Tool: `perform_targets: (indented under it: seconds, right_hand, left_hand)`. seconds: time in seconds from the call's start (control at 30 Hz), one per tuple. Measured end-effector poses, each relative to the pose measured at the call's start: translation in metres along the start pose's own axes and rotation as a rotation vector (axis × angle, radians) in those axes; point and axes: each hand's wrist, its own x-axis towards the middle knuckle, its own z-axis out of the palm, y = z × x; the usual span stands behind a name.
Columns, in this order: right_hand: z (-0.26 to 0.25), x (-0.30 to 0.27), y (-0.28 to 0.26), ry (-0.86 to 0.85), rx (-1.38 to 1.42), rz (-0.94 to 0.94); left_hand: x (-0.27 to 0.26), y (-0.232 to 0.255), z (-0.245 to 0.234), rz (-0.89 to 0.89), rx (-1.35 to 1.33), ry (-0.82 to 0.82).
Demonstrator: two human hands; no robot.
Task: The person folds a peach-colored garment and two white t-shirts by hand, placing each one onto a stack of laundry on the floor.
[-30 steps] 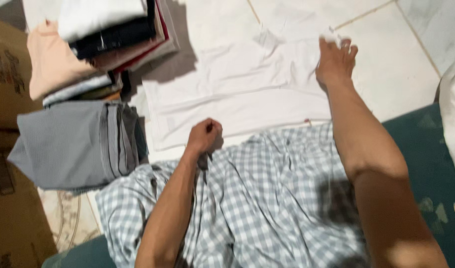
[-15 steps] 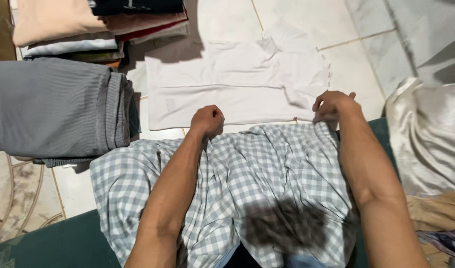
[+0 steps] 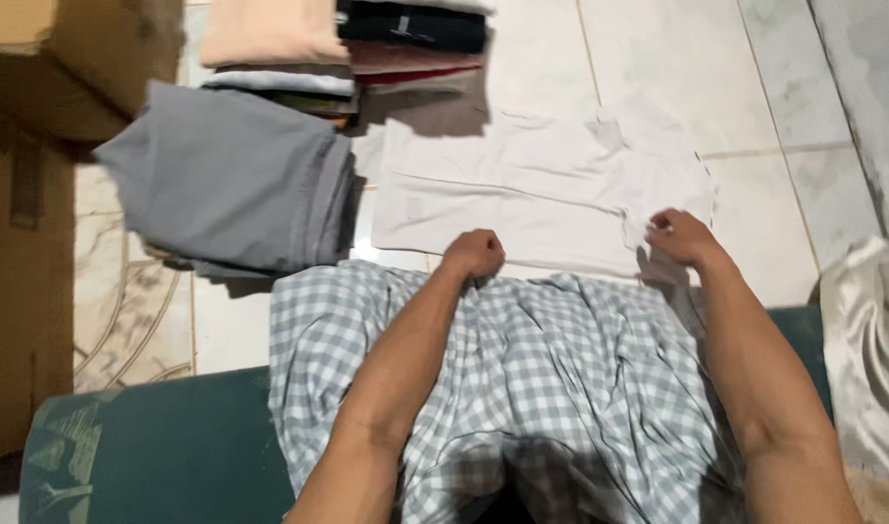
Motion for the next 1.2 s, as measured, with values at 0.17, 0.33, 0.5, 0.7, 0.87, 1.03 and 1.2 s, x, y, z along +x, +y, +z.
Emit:
perform_targets:
  seconds: [0.17,0.33,0.5,0.7,0.87,1.03,1.2]
  right_hand:
    - [0.014,-0.009,-0.038,-0.196,-0.225,-0.003]
    - [-0.025,-0.009,-0.107,-0.123,-0.482,0.221]
    - [-0.031,0.046,-0.151,0.353,-0.331,0.089]
    - [-0.046,0.103,-0.170,0.316,-0.443,-0.196]
    - [-0.037,0.130,-0.141,0.236,-0.485,-0.187]
    - [-0.051,0.116,-0.085,0.335,-0.645,-0.190]
    - [-0.095,0.071,-0.045,0.454,-0.671,-0.088]
  left_hand:
    - [0.013,0.000,-0.002,-0.068,0.036,-0.115]
    - [0.049,-0.012,-0.029,-0.072,-0.100,-0.528]
    - [0.104,0.042,-0.087,0.010,0.327,0.224]
    - [0.166,0.092,-0.119,0.321,0.496,0.315]
    - [0.179,0.083,-0.110,0.209,0.506,0.085]
    - [0.169,0.064,-0.141,0.176,0.659,-0.015]
    - [0.112,0.053,-0.185,0.135,0.767,0.188]
